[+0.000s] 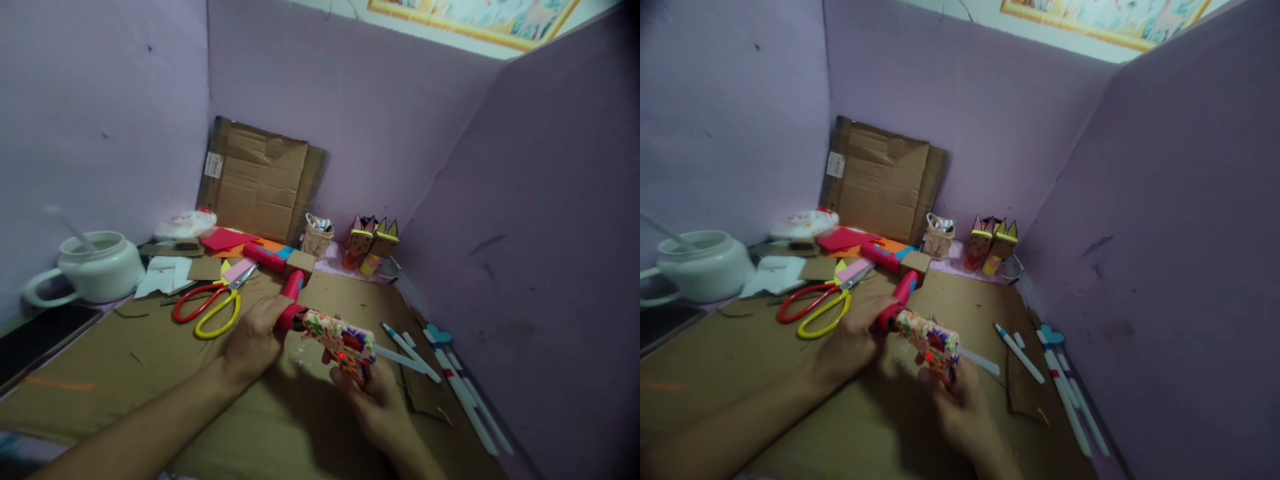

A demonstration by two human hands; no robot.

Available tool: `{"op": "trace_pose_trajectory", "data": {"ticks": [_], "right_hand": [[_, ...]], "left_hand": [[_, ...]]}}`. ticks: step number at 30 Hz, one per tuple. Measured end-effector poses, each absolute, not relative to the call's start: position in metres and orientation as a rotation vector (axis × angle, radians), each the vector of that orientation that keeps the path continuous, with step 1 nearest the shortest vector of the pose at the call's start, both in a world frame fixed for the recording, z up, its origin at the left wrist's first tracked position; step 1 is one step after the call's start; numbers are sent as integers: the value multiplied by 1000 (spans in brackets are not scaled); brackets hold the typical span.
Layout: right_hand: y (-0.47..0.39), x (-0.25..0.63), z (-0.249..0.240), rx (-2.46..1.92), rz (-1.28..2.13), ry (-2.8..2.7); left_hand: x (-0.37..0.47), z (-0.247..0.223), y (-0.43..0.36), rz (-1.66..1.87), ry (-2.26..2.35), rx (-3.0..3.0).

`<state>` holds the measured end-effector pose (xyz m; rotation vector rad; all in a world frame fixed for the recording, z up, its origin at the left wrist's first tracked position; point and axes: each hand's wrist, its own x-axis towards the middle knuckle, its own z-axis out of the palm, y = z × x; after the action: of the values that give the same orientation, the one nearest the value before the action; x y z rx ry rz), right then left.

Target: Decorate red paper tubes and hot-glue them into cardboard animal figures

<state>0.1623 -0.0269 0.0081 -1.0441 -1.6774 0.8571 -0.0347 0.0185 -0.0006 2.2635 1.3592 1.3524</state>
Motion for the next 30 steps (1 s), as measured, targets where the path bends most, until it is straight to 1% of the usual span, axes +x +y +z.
{"op": "trace_pose_trajectory", "data": {"ticks": [11, 18, 30], "right_hand": [[-27, 165, -1, -1109, 893, -1676], [-25, 166, 1, -1144, 799, -1735], [-22, 166, 2, -1161, 731, -1654]], "left_hand": [[-34, 2, 19, 1374, 1372, 2299], [-35, 2, 20, 1401, 1374, 2323], [-36, -2, 22, 1477, 1329, 2354]]}}
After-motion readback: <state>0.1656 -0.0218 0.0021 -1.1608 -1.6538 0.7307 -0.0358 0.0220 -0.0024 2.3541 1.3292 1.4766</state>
